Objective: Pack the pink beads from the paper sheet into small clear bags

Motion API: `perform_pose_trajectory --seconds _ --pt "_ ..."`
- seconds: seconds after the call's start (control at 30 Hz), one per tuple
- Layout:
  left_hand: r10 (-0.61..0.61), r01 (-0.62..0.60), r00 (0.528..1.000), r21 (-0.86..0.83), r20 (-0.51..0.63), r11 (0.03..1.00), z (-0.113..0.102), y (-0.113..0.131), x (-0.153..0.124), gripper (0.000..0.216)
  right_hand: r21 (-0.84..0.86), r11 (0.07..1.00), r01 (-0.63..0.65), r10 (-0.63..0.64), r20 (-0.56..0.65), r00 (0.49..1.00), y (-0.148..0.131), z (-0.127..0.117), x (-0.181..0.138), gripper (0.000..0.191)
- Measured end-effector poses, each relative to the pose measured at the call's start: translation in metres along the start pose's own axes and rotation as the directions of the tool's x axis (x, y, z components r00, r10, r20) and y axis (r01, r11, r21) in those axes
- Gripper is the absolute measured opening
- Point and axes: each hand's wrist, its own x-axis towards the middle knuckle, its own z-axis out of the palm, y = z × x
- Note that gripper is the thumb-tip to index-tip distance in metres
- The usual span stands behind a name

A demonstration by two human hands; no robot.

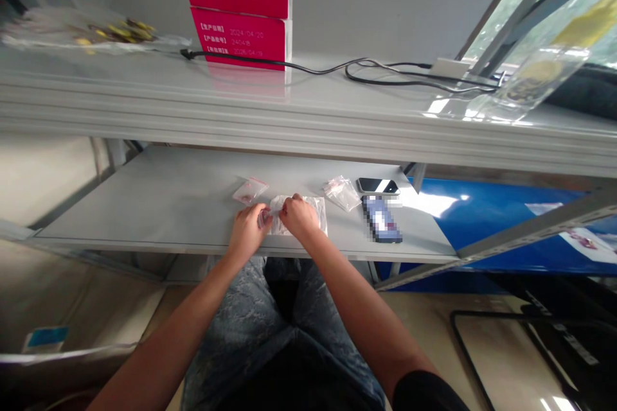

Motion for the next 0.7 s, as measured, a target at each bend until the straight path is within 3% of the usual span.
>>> perform_pose_trajectory --seconds 0.2,0.33,0.4,0.47,0.57,0.7 --pt "-0.038 0.037 0.999 -0.04 -0.024 0.999 0.0 -0.001 0.0 0.024 0.064 0.998 -0.026 0.029 -0.035 0.999 -0.003 0.004 0.001 0.018" --pt "-0.047 0.045 0.998 -0.048 -0.036 0.998 0.001 -0.001 0.0 0.021 0.28 0.96 0.011 0.032 -0.151 0.988 0.001 0.0 -0.002 0.012" --pt "-0.038 0.035 0.998 -0.069 -0.042 0.997 0.001 -0.001 0.0 0.019 0.481 0.876 0.023 0.059 -0.155 0.986 0.005 -0.003 -0.005 0.013" --pt "-0.029 0.025 0.998 -0.091 -0.049 0.996 0.001 -0.001 0.0 0.018 0.68 0.733 -0.003 0.082 -0.084 0.993 0.009 -0.005 -0.008 0.017" --pt "-0.028 0.022 0.998 -0.098 -0.061 0.995 0.0 -0.001 0.0 0.018 0.828 0.561 -0.008 0.069 -0.037 0.997 0.007 -0.007 -0.014 0.018" --pt "-0.025 0.02 0.999 -0.107 -0.044 0.994 -0.001 -0.002 0.0 0.022 0.825 0.558 0.091 -0.057 -0.071 0.996 -0.01 -0.007 -0.018 0.016"
